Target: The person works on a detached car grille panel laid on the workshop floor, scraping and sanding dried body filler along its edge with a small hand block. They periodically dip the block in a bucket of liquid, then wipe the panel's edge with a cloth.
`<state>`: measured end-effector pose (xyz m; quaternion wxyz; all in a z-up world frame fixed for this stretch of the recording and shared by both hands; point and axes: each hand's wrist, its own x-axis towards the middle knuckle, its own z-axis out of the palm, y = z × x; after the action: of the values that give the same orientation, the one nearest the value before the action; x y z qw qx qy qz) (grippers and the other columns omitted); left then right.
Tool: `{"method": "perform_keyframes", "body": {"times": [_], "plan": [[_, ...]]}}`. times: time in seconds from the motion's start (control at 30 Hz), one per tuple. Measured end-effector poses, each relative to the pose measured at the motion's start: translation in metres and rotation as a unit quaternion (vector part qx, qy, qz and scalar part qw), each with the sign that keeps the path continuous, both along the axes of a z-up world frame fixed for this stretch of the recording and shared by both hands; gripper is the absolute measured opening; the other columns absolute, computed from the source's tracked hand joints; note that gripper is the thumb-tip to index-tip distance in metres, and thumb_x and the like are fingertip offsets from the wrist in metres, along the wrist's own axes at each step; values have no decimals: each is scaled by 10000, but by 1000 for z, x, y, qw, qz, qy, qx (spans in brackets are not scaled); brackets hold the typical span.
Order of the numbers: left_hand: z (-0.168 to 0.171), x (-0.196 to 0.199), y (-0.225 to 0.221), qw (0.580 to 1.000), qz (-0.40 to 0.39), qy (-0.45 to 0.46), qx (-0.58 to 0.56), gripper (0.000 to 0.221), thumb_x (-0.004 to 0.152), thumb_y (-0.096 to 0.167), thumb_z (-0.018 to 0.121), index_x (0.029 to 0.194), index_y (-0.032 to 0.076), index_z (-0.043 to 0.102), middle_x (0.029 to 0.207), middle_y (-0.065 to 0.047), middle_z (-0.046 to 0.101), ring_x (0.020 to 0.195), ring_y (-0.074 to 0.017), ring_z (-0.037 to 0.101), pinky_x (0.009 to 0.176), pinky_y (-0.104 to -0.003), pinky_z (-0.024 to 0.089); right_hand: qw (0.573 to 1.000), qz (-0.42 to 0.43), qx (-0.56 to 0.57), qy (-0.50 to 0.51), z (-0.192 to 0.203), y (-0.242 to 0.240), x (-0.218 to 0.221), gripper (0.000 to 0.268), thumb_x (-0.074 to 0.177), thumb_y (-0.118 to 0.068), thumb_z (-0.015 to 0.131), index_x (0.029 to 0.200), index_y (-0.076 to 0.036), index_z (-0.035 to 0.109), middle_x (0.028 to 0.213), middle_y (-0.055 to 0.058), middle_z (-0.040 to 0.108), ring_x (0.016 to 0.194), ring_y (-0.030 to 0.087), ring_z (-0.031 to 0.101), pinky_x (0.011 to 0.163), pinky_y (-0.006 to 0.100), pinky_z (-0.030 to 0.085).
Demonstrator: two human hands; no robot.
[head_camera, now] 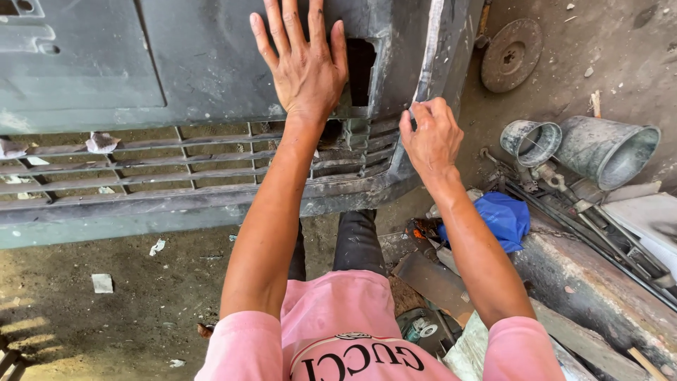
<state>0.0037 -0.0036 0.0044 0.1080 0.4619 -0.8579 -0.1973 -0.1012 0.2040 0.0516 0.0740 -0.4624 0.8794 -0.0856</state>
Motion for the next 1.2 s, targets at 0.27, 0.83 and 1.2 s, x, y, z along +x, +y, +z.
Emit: {"method": "perform_keyframes", "body": {"times": [0.27,0.83,1.2], "plan": [[-3,0,-2,1000,7,4,-27,458,1105,420,525,1420,88,553,1472,-240,489,1451,-437,358,1251,-606,160,994,26,100,48,-20,3,7,157,998,-158,680,905,-36,651,880,139,617,772,338,688,615,485,547],[-10,2,3,998,-7,26,-50,439,1126,396,524,1408,59,543,1424,-258,518,1408,-463,394,1237,-621,179,992,-62,-15,-105,9,33,4,88,1066,-99,621,1110,-26,644,1040,168,655,811,311,702,710,427,555],[-7,1,2,999,-4,29,-33,421,1123,401,544,1376,67,568,1381,-239,543,1383,-458,409,1232,-626,184,986,37,153,50,-19,12,3,215,1023,-193,650,894,-21,655,865,157,658,670,353,683,578,488,535]]}}
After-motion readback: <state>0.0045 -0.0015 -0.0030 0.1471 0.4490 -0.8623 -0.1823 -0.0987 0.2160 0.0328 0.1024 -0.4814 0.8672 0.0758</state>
